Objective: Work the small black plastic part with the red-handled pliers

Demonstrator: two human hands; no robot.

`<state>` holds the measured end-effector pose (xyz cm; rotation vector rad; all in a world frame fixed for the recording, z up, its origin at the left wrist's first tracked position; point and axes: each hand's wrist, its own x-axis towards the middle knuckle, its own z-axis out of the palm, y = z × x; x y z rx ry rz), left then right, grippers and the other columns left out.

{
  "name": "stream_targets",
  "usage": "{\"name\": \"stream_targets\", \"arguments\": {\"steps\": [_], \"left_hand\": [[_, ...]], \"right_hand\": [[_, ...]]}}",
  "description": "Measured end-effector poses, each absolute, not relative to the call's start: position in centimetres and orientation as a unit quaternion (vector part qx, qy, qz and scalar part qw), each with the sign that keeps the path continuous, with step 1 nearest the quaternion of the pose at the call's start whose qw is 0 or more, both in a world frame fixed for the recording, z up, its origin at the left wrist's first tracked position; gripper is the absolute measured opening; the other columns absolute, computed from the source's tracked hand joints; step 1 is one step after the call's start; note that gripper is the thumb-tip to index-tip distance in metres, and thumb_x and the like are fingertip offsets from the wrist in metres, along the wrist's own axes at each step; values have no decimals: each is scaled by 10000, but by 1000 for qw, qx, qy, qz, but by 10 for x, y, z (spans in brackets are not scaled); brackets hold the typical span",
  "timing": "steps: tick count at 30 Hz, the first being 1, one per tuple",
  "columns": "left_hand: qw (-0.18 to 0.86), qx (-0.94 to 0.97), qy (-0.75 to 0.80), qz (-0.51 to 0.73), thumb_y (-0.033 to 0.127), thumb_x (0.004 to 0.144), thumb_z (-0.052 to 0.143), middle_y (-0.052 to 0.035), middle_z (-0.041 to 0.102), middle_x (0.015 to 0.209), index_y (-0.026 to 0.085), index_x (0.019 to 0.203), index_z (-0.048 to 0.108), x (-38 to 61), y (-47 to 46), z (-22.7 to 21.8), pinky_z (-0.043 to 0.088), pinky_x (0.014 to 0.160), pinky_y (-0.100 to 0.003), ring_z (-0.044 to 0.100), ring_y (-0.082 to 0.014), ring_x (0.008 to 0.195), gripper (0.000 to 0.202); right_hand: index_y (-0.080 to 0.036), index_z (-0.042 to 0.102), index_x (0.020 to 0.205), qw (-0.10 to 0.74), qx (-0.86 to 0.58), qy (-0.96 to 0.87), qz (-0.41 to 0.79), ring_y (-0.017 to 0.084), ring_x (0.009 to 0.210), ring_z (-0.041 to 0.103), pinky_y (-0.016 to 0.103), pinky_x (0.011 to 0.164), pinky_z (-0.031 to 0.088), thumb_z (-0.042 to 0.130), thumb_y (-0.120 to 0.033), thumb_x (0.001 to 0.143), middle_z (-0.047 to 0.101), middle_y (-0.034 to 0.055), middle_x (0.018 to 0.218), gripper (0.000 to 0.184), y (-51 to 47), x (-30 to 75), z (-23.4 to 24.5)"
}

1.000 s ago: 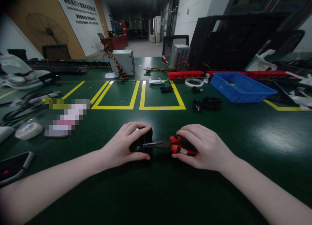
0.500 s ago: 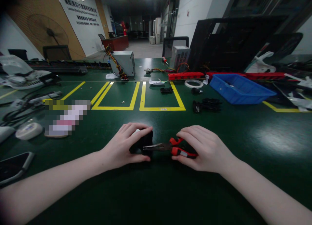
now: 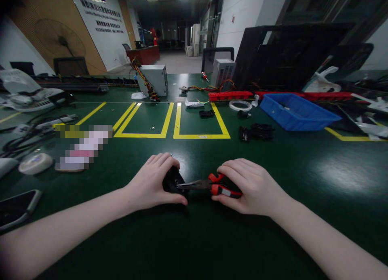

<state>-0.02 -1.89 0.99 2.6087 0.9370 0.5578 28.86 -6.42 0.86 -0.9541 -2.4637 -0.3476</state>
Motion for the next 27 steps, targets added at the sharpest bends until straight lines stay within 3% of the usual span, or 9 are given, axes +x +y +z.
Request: {"name": "stream_targets", "arguments": {"steps": [5,12,20,27], "left_hand": [[149,919,317,178,743,710,666,-49,604,989,178,1027,556,1,-18,9,418,764,-377,566,-242,888,657],[146,931,285,173,448,895,633,-27,680,1007,206,1058,584,-2,-20,8,377,747,-350,626,-212,893,296],[203,923,270,183,563,883,626,-18,722,989,197,1098,600,-2,-19,9,394,750,-334,658,-188,805,425],[220,919,281,169,546,911,590,-6,725,938,200,1042,615,-2,-20,12,399,753,-336,660,-177,779,370]], "right_hand": [[-157,592,1081,233,-342,-899,-140,216,802,680,338,687,558,661,-450,821,702,107,925,398,-64,285,13],[-180,591,1063,237,-373,-886,-140,210,798,682,328,681,548,667,-417,817,703,89,915,351,-63,289,14],[-175,584,1084,241,-387,-881,-123,218,833,677,340,712,543,669,-439,809,699,90,951,391,-64,292,7],[-194,595,1106,253,-376,-879,-146,251,883,689,392,766,560,699,-426,779,712,91,968,414,-60,293,10]]}}
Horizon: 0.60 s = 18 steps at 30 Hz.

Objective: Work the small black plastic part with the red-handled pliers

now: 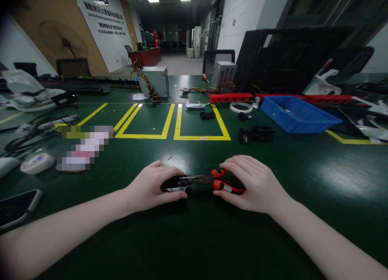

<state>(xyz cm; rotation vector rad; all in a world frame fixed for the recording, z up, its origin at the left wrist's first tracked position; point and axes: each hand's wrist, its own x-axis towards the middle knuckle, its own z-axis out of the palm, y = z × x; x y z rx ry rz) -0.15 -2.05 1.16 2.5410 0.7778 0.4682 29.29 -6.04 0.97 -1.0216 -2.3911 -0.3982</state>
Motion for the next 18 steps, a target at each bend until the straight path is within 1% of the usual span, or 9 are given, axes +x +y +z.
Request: {"name": "stream_targets", "arguments": {"steps": [3,5,13,18], "left_hand": [[221,917,284,174,531,903,610,-3,724,947,199,1056,612,-1,-21,12,403,761,-334,662,-176,795,365],[220,916,285,175,524,903,615,-1,723,953,198,1067,609,-1,-20,12,405,763,-333,661,-176,803,365],[209,919,286,174,530,911,599,-7,724,961,205,1052,610,-2,-21,11,400,762,-343,668,-186,819,355],[214,917,292,170,537,913,595,-6,721,951,192,1061,610,-1,-20,12,394,760,-344,667,-187,824,376]], "right_hand": [[-199,593,1127,249,-373,-880,-155,274,930,685,450,848,551,704,-435,772,712,92,993,441,-59,295,9],[-189,585,1134,246,-371,-882,-154,279,944,680,461,867,546,698,-443,777,706,98,998,453,-59,297,8],[-188,579,1078,239,-376,-884,-143,238,857,667,398,774,558,695,-425,780,690,89,937,398,-61,296,9],[-177,572,1122,245,-384,-878,-151,254,903,669,392,773,560,677,-419,802,681,111,992,414,-60,298,8]]}}
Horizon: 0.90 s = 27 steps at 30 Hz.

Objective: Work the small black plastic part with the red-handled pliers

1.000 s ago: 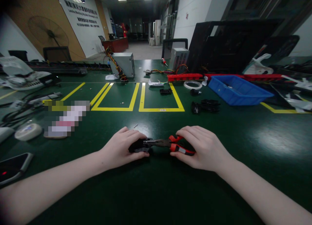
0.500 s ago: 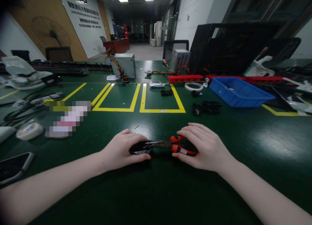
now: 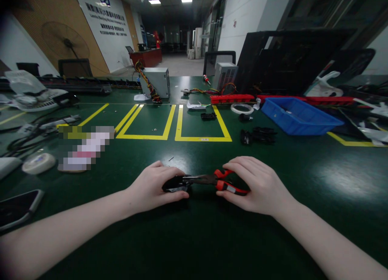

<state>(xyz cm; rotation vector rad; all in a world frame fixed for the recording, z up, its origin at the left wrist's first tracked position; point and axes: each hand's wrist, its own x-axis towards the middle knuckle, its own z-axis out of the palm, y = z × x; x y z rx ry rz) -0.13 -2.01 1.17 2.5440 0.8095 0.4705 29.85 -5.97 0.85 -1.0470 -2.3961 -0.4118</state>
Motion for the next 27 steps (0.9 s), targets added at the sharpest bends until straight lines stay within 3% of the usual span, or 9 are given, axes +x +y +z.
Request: {"name": "stream_targets", "arguments": {"steps": [6,12,20,24,27], "left_hand": [[207,923,288,149,540,948,533,-20,715,954,183,1042,620,0,-20,11,384,759,-349,661,-199,837,379],[206,925,288,135,528,960,518,-24,707,941,170,1030,619,0,-20,11,381,757,-352,653,-202,830,379],[204,924,283,157,447,857,702,-14,703,949,180,1035,610,-1,-19,5,390,772,-345,655,-200,851,334],[211,922,282,160,347,882,684,-6,707,953,189,1053,611,-1,-18,4,392,776,-339,659,-189,857,244],[214,921,283,158,369,886,682,-12,712,942,186,1035,626,0,-17,4,395,776,-341,664,-195,850,242]], "right_hand": [[-172,564,1146,243,-386,-876,-156,278,963,666,409,795,564,650,-457,822,674,131,1043,440,-57,303,4],[-168,570,1090,235,-379,-882,-152,246,889,684,363,735,577,646,-455,837,689,116,970,391,-59,297,10],[-147,581,1051,222,-370,-888,-157,216,840,679,334,706,572,654,-431,834,684,108,929,365,-61,294,16],[-129,584,1057,224,-357,-888,-182,221,844,676,336,715,567,658,-434,833,682,120,933,386,-62,293,17],[-123,585,1059,226,-351,-887,-200,228,853,675,342,731,566,681,-435,817,683,125,936,406,-62,293,18]]}}
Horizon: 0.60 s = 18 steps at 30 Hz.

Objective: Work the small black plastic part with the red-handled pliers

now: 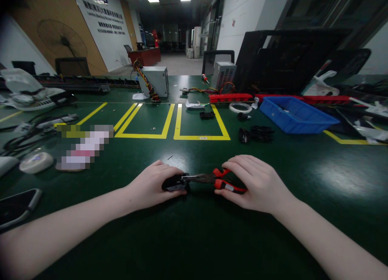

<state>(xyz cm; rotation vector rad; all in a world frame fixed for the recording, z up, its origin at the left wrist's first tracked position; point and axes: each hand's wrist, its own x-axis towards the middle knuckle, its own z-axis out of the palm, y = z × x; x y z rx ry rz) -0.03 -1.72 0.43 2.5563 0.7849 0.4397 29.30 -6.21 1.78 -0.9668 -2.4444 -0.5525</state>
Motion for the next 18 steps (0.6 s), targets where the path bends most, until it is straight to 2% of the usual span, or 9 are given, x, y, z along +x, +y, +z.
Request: {"name": "stream_targets", "arguments": {"steps": [7,18], "left_hand": [[226,917,290,154,542,860,667,-27,715,915,176,1047,647,0,-17,9,401,764,-347,663,-207,807,412],[225,922,277,152,589,906,575,-31,725,937,181,1035,652,-1,-19,11,381,778,-348,664,-204,831,434]], "right_hand": [[-124,580,1079,226,-349,-882,-221,240,861,672,377,760,572,672,-450,823,688,127,943,425,-62,294,16],[-132,581,1108,241,-342,-878,-233,262,887,675,397,777,578,692,-443,802,689,135,959,450,-61,295,13]]}}
